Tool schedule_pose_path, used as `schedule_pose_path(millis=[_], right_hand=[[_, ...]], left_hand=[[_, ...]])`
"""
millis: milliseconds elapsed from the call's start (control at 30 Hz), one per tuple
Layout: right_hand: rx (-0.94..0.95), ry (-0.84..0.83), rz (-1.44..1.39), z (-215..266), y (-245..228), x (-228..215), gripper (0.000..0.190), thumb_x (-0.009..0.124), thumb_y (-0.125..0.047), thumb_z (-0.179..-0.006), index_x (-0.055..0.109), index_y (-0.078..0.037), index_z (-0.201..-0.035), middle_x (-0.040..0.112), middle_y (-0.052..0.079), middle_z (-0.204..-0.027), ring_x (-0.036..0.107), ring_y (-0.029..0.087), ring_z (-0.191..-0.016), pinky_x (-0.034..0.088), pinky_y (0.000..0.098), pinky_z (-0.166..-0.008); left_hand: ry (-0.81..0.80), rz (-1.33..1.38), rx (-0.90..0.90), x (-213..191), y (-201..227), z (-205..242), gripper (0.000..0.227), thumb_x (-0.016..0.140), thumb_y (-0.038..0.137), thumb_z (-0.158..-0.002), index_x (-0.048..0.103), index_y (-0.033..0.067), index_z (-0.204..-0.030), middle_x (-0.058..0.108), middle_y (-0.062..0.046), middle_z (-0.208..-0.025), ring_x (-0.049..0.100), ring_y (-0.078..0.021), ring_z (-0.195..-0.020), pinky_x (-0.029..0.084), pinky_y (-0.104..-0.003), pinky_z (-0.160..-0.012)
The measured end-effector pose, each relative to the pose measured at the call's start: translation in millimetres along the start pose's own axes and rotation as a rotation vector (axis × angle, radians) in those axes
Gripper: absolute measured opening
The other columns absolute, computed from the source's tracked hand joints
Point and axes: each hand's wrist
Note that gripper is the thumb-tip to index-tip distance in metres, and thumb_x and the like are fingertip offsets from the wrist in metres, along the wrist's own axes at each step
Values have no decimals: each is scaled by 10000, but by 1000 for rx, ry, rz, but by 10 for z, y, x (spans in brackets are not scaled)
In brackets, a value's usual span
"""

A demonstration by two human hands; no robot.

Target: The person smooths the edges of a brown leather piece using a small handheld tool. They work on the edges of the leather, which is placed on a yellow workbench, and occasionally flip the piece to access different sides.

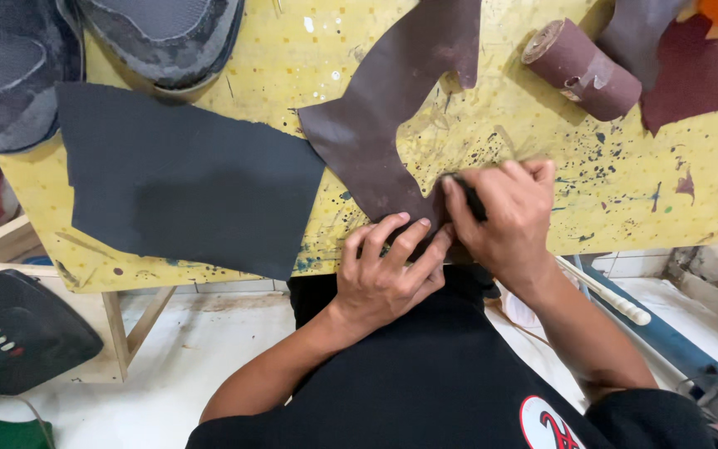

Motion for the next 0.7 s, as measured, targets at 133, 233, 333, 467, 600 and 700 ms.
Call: schedule_pose_path(millis=[133,233,333,467,600,700], right_hand=[[19,15,28,-58,5,-30,102,723,-81,-951,660,-28,-891,611,90,-702,595,298,-644,394,384,-699],[31,0,-109,-58,-57,-24,118,743,-101,-907,666,-23,-863,633,106,-703,583,317,-622,400,415,-695],[-9,1,-55,-81,6,-13,84,748,-73,-900,680,-29,-879,618,93,-701,586,298,-635,394,400,-702],[38,9,-48,7,71,-81,88,727,-62,-957,668,-13,-913,629,97,-731,602,317,-658,383,395,-719],[64,-33,-160,322,40,-85,81,734,-101,-900,681,-42,-884,646,88,-733,608,327,-664,402,411,-728],[31,-18,-105,467,53,-98,82,733,-81,-886,680,-18,-889,609,85,-703,595,310,-632,412,408,-706]], left_hand=[[-4,-18,10,-11,0,4,245,557,278,-815,696,274,-1017,618,5,-1038,625,-230,-1022,480,-373,-829],[-15,-8,-3,-8,0,2,185,548,294,-830,692,268,-942,634,3,-1055,629,-237,-1030,475,-393,-838],[-12,-25,-11,-16,7,5,207,562,288,-815,685,270,-980,623,13,-1041,626,-222,-1023,479,-373,-839],[16,-25,-6,-6,13,14,257,542,277,-835,688,282,-1046,621,14,-1043,628,-213,-1026,476,-362,-844],[28,19,0,-13,5,0,272,488,268,-909,690,288,-1090,649,19,-1119,645,-229,-1050,487,-371,-868],[-5,36,8,-22,10,16,299,478,236,-920,684,282,-1132,657,48,-1156,639,-172,-1075,457,-366,-927]])
Point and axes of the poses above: each hand's wrist, its own z-axis away from the middle knuckle, its own x-axis out of the palm, y = z × x
